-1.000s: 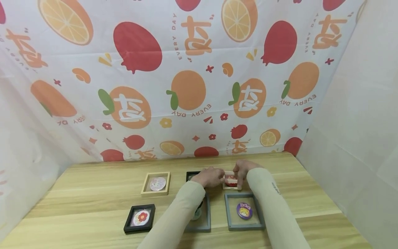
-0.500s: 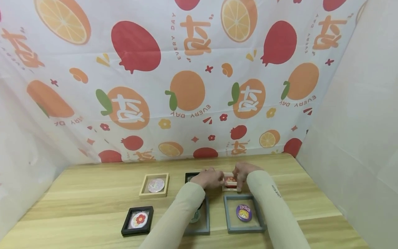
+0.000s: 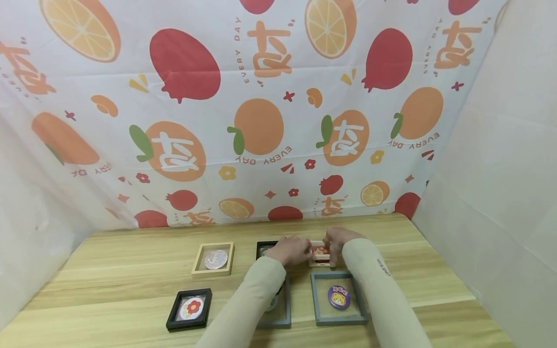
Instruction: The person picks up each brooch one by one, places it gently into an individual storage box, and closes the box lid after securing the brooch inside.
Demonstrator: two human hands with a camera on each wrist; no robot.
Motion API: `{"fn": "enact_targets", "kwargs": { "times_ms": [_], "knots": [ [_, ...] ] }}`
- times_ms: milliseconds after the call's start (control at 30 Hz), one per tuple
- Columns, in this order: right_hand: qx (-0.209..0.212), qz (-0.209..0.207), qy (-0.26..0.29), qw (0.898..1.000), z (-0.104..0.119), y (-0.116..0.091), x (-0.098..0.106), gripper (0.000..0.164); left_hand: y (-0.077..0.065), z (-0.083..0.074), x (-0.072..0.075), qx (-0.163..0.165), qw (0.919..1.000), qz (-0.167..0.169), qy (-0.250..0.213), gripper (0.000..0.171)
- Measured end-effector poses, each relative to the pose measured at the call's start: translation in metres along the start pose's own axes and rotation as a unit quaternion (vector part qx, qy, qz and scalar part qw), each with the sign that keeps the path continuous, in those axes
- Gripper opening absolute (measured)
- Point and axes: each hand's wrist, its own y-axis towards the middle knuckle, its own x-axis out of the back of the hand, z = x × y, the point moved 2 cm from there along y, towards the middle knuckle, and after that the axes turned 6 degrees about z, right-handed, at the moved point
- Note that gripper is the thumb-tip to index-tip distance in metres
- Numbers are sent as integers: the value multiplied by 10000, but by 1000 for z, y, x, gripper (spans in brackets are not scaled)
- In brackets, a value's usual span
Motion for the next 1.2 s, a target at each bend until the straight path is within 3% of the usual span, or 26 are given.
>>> {"fn": "enact_targets", "kwargs": {
  "times_ms": [800,1200],
  "knots": [
    [313,-487,-791,9952,2,-3,-9,38,2,-7,-1,192,9973,-420,566,27],
    [536,-734,-1139,9893,0,-1,-14,39,5,-7,-4,233,9970,-565,466,24]
  ]
}}
